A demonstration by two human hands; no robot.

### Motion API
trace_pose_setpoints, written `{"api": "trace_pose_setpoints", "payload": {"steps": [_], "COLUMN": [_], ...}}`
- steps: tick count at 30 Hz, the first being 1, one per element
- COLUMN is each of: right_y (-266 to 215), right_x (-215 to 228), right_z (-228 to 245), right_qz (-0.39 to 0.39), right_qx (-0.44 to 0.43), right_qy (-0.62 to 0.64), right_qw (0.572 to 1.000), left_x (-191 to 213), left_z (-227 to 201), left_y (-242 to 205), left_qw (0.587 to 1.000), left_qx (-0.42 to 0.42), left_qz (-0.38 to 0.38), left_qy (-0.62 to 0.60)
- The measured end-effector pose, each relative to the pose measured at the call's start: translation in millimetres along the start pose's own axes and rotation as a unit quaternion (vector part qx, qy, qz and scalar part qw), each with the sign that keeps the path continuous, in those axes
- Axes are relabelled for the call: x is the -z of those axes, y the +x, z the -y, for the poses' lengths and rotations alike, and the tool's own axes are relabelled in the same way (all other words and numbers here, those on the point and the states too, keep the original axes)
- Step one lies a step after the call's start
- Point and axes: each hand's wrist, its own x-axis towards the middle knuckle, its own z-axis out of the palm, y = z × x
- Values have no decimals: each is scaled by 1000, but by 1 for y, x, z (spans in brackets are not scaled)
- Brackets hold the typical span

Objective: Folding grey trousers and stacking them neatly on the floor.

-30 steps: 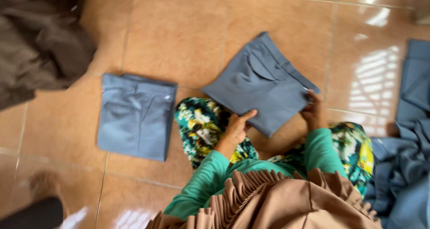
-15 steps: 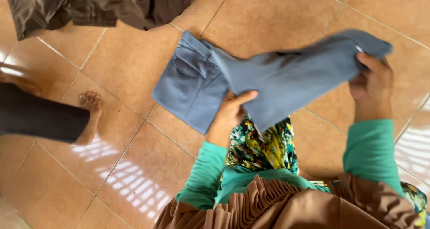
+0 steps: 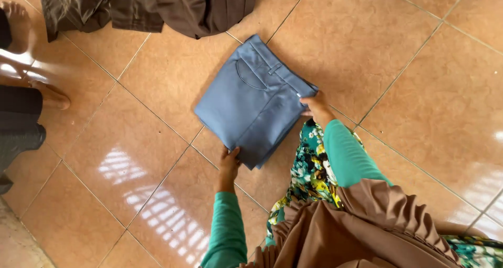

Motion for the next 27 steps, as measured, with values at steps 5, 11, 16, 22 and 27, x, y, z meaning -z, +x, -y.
{"api": "trace_pose_setpoints", "payload": {"steps": [5,11,16,22,27], "right_y": [11,2,18,85,11], "right_x": [6,-6,11,46,18], "right_z": [-8,11,-1,-47,3], "right_qz": [-58,-29,-37,-80,-94], "right_qx": [34,97,117,124,182], "right_qy": [-68,-73,-140,-380,-576], "right_qw": [995,992,983,913,792], "left_x": [11,-14,-21,16,-47], "left_z": [42,54,73,142,49], "left_y": [36,5,0,68,3], "left_qw": [999,983,984,937,817], "left_qx": [11,-148,-143,-217,-184], "left_qz": [-47,-81,-96,-205,-283], "left_qy": [16,-66,-51,181,468]}}
